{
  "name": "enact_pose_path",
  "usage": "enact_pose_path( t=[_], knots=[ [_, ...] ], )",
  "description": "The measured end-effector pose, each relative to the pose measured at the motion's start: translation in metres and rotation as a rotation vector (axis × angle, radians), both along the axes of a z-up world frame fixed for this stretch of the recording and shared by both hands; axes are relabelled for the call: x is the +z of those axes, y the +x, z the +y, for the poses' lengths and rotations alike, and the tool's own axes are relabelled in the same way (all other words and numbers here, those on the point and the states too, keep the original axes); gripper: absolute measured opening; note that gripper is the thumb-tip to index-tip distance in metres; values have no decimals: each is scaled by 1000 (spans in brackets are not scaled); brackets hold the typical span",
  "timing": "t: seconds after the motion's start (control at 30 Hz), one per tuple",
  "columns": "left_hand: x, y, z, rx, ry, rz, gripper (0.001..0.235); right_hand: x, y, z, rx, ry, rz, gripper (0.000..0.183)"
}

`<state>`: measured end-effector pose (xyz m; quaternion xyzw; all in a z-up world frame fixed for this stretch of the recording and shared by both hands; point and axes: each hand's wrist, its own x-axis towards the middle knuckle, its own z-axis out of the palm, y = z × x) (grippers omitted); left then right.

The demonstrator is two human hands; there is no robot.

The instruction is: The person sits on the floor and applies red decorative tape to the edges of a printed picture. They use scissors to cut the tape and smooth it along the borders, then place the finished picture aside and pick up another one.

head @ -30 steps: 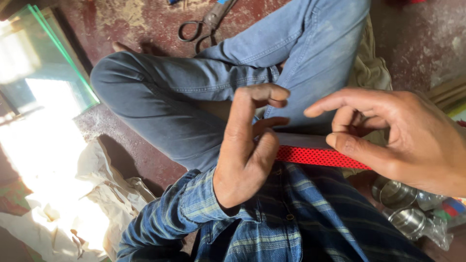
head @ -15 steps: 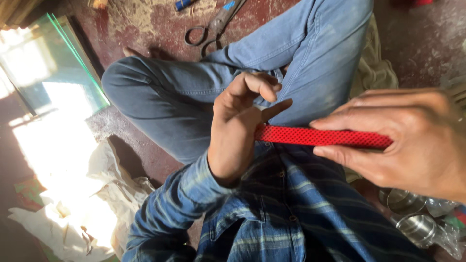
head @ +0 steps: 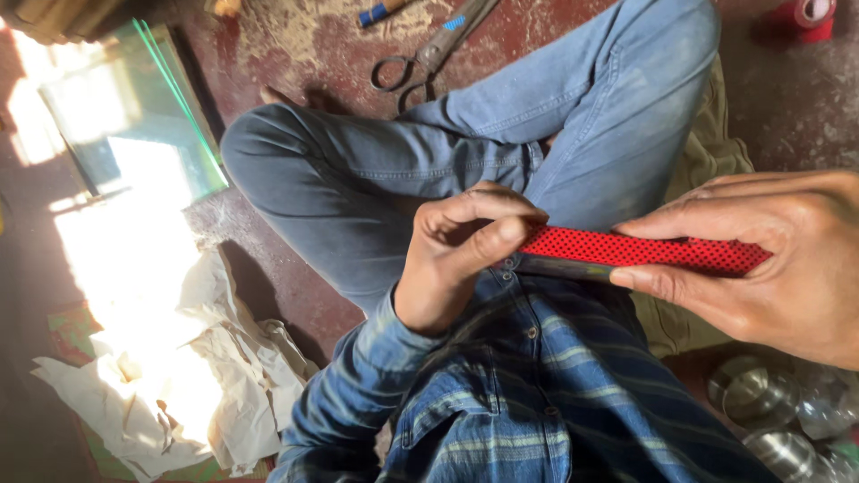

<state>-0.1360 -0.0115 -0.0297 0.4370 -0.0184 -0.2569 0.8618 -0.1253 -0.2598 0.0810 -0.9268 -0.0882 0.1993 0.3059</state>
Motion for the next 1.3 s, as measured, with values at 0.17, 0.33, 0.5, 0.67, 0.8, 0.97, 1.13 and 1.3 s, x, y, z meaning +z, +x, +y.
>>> enact_pose_path(
  t=[0.17, 0.33, 0.5, 0.67, 0.8, 0.97, 1.13, 1.3],
  knots=[
    [-34, -2, -4, -27, -232, 30, 27, -2, -2, 0, -11, 56, -4, 30],
    [-38, -16, -17, 200, -49, -229, 31, -6, 1, -5, 40, 94, -53, 31],
    [-35, -10, -27, 263, -37, -193, 25, -7, 8, -8, 75, 139, -60, 31],
    [-20, 13, -6, 200, -277, -51, 38, -6, 13, -7, -1, 20, 78, 34],
    [-19, 26, 5, 16, 117, -322, 29, -6, 19, -3, 33, 36, 19, 35],
    [-35, 23, -1, 15, -19, -353, 27, -9, 15, -10, 57, 42, 64, 33],
    [-16, 30, -5, 86, 113, -247, 24, -15, 22, -10, 92, -77, 110, 36],
    [35, 53, 16, 81, 687, -982, 24, -13, 29, -9, 67, -92, 97, 38]
  ],
)
